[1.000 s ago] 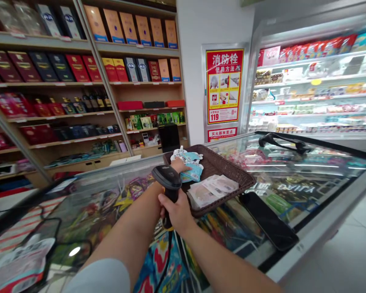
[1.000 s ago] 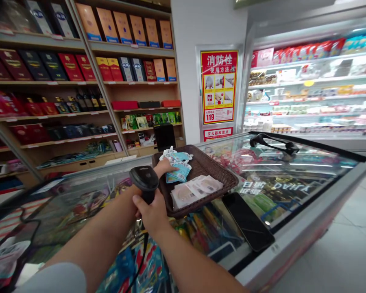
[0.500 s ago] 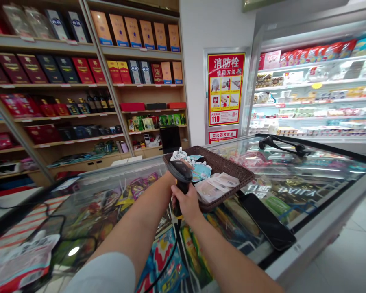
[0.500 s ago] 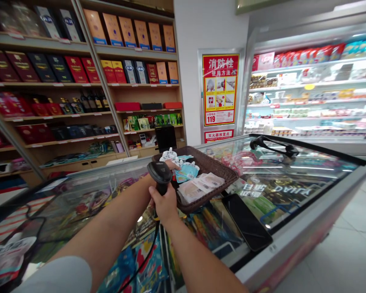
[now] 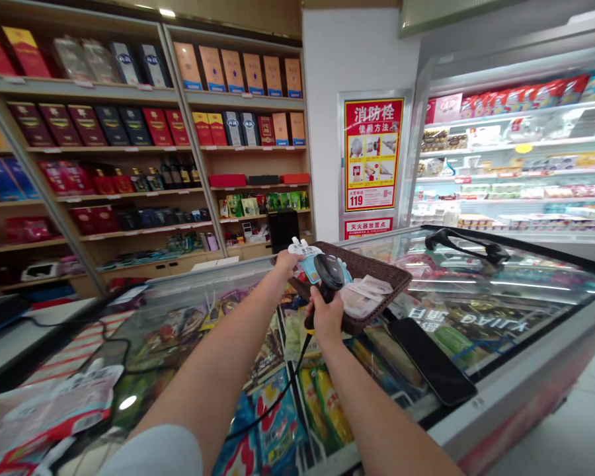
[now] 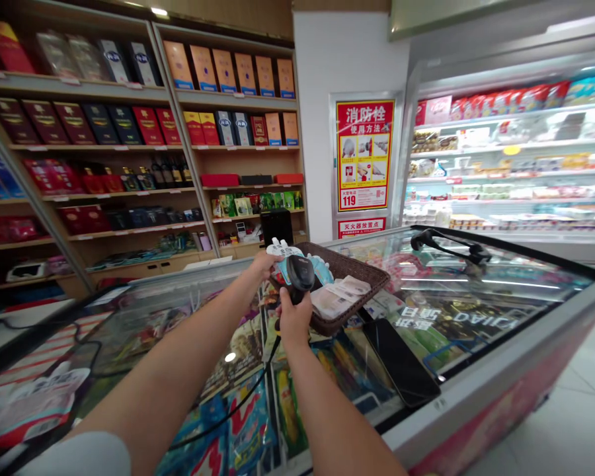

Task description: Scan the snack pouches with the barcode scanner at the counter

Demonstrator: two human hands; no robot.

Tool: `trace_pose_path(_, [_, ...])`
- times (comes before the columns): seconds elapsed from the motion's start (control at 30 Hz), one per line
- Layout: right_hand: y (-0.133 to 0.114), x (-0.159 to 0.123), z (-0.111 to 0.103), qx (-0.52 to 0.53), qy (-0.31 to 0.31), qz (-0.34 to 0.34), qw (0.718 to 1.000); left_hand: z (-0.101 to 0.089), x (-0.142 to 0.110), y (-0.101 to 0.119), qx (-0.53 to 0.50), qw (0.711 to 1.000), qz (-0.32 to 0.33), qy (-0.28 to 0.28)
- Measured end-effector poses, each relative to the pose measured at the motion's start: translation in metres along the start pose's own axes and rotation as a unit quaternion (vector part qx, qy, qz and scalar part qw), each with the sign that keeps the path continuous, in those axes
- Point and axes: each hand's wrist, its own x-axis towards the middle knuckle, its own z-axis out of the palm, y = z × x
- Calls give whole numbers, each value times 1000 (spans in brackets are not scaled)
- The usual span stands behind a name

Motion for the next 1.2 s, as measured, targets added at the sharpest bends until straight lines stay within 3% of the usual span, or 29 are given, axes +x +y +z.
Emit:
trace_pose_path(0.13, [-11, -8, -6, 33, -22, 6, 999, -41, -28, 1, -100, 992, -72, -8])
trace_pose_path(0.23, [-18, -16, -18, 34, -49, 19, 998, -75, -69, -16, -201, 969, -140, -38])
trace_pose_path(0.33, [-19, -26, -29, 16, -80, 44, 996, -91, -111, -40, -226, 961, -155, -44])
trace_pose_path(0.47, [-12, -39, -34, -20, -110, 75, 991, -72, -144, -55, -114, 976, -181, -30])
trace_pose_path(0.57, [-6, -44, -34, -27, -112, 95, 989, -49, -152, -44, 110, 982, -150, 31])
trace_pose_path(0.67, [-3, -47, -38, -22, -124, 114, 986, -38, -161, -25, 366, 924, -33, 103])
trace_pose_path(0.77, [-2, -47, -43, -27, -130, 126, 983, -34, -176, -11, 496, 866, 3, 58])
trace_pose_path(0.87, [0, -45, -46, -39, -123, 124, 984, -29, -191, -7, 518, 853, -67, -9])
trace_pose_path(1.2, [8, -42, -45, -40, -122, 107, 986, -16, -194, -13, 444, 889, -110, 4])
